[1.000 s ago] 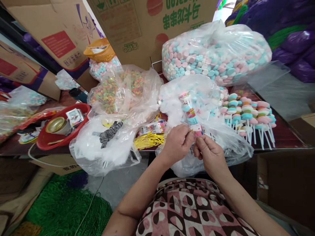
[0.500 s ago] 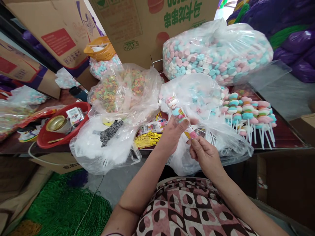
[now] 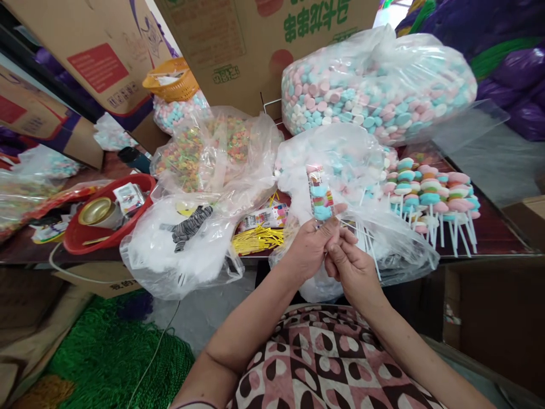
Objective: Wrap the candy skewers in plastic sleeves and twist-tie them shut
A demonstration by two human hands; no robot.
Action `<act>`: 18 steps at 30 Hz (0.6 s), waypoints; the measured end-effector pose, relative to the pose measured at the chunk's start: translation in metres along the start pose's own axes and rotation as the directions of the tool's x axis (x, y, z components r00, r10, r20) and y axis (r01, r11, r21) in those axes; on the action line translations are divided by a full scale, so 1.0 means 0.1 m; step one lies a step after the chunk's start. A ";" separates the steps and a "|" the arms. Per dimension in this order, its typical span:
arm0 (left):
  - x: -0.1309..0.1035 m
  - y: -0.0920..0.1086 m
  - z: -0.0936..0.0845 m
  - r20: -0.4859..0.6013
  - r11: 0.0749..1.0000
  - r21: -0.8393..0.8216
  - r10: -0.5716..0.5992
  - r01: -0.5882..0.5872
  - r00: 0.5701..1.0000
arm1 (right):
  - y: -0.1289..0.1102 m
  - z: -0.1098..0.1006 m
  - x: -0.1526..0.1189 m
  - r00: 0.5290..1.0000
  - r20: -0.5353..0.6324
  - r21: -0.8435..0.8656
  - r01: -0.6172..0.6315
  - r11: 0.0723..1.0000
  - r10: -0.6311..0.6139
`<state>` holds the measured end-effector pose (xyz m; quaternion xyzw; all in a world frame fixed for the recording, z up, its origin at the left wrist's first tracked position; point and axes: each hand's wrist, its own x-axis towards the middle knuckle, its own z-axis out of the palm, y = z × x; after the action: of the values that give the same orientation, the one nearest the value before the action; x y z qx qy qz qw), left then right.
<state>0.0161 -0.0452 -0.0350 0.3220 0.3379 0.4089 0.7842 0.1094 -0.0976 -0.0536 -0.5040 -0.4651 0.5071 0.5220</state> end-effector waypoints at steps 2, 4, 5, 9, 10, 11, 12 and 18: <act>0.00 0.02 -0.02 0.086 1.000 0.006 0.001 -0.001 0.996 | -0.06 -0.08 0.01 0.996 0.082 -0.041 -0.018 0.999 0.021; -0.01 0.08 -0.05 0.143 0.999 -0.002 0.045 -0.045 0.989 | -0.16 -0.25 0.03 0.970 0.235 -0.160 -0.015 0.987 0.053; -0.03 0.11 -0.07 0.146 0.997 -0.009 0.080 -0.079 0.986 | -0.22 -0.36 0.04 0.948 0.312 -0.243 0.011 0.970 0.068; -0.12 0.18 -0.09 0.245 0.996 -0.030 0.086 -0.081 0.966 | -0.47 -0.68 0.14 0.990 0.135 -0.322 0.081 0.943 -0.039; -0.15 0.17 -0.08 0.323 0.999 -0.044 0.020 -0.006 0.946 | -0.51 -0.69 0.17 0.996 0.062 -0.244 0.076 0.967 -0.062; -0.17 0.16 -0.05 0.410 0.995 -0.055 -0.057 0.087 0.910 | -0.54 -0.67 0.20 0.998 0.031 -0.141 0.058 0.988 -0.054; -0.20 0.14 -0.02 0.493 0.982 -0.058 -0.129 0.181 0.861 | -0.55 -0.62 0.23 0.998 0.060 -0.025 0.022 0.999 -0.020; -0.27 0.06 0.00 0.452 0.980 0.146 -0.188 0.135 0.872 | -0.51 -0.11 0.33 0.956 0.270 0.285 -0.190 0.939 0.112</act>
<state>0.0020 -0.0655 -0.0227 0.4237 0.1885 0.2340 0.8545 0.1248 -0.0645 -0.0037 -0.3831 -0.4019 0.6716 0.4906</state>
